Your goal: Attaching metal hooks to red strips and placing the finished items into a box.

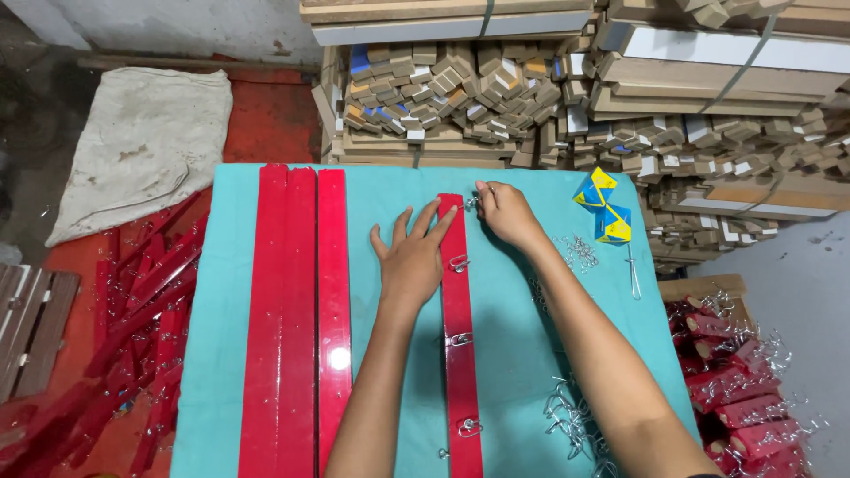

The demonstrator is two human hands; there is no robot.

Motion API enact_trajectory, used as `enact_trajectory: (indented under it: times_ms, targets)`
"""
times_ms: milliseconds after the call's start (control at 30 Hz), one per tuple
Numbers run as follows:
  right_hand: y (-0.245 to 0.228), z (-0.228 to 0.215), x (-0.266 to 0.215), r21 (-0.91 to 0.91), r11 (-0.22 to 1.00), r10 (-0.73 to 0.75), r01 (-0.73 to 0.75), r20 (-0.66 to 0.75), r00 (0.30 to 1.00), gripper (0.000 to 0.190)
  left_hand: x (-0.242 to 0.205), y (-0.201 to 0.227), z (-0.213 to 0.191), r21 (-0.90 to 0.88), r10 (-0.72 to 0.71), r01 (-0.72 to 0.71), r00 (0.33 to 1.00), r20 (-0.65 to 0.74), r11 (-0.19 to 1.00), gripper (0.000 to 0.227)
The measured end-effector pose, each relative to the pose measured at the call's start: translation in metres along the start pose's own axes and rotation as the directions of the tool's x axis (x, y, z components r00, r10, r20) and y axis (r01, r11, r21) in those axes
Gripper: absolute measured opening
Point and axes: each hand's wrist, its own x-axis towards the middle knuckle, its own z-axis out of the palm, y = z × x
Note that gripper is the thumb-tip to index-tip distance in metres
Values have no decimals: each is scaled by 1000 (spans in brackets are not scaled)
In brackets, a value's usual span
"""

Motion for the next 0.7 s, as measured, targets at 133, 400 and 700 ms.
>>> enact_trajectory:
  times_ms: [133, 400, 700]
  targets:
    - [7, 3, 9, -58, 998, -19, 18, -3, 1000, 44, 1, -3, 8, 24, 11, -11, 999, -30, 1000, 68]
    - [-20, 2, 7, -315, 949, -6, 8, 6, 1000, 37, -2, -2, 12, -50, 24, -31, 992, -124, 998, 71]
    - [-50, 1, -1, -365, 929, -38, 51, 42, 998, 31, 0, -8, 26, -40, 47, -56, 980, -194, 998, 75]
